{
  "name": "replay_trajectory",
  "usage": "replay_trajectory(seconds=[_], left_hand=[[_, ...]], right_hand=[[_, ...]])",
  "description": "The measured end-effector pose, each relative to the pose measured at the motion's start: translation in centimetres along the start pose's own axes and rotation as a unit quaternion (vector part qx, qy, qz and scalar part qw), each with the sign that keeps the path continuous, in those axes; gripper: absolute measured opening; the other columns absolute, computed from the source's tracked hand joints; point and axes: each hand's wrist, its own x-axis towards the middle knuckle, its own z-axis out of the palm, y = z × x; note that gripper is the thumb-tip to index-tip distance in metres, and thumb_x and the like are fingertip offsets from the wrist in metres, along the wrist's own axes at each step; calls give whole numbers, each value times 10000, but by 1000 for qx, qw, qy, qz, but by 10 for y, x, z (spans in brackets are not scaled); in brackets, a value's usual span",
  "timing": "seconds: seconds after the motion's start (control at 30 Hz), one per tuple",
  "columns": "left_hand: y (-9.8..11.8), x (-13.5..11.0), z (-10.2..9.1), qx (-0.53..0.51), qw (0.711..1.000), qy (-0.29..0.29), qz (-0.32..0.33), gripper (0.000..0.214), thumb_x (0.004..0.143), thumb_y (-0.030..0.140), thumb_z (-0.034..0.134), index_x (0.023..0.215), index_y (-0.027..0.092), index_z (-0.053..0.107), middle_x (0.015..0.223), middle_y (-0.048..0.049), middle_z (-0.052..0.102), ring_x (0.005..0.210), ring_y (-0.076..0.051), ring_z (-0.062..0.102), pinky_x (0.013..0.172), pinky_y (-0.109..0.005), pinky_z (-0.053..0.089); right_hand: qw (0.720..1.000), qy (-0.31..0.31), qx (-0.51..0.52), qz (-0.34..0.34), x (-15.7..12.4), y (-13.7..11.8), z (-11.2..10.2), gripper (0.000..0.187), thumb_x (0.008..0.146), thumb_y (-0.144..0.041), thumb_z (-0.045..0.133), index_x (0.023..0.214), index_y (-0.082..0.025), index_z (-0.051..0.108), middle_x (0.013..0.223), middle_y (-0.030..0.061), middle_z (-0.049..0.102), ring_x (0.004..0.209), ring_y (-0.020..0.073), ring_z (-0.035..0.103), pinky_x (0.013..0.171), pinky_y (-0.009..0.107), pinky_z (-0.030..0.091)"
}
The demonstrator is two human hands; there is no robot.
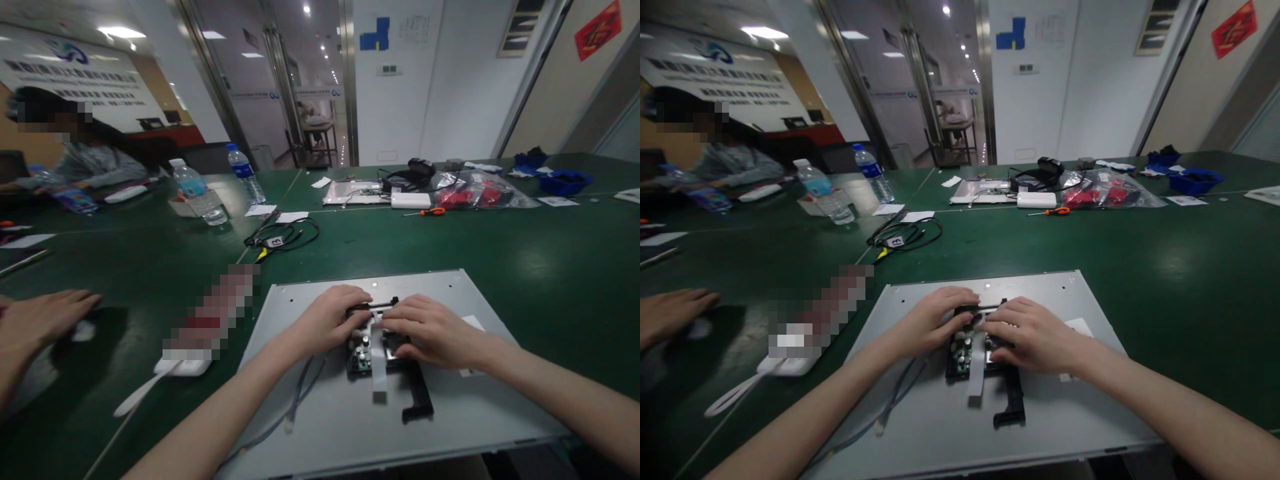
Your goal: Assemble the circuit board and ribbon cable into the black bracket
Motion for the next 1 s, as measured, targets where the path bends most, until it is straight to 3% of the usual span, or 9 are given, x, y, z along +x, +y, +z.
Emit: replay_trajectory(seconds=[0.23,0.63,1.0], left_hand=[[9,0,1,8,999,-34,-5,240,990,289,540,1181,194,650,1112,-89,708,1052,-237,640,935,-385,482],[8,-1,3,26,999,-47,5,221,993,298,532,1113,180,676,1048,-89,710,1004,-233,641,915,-401,473],[12,0,-1,28,998,-61,11,251,1009,348,510,1054,182,693,974,-78,702,944,-222,636,894,-390,459]], right_hand=[[997,-23,75,7,-3,-15,-3,401,1046,-375,479,1368,-143,535,1350,134,609,1207,263,553,1030,446,461],[996,-47,65,29,-3,-18,-1,423,1046,-409,470,1407,-195,527,1438,125,538,1268,279,510,1061,465,439],[994,-74,84,14,1,-19,-3,438,1027,-425,506,1375,-165,558,1370,124,615,1304,252,512,1122,462,387]])
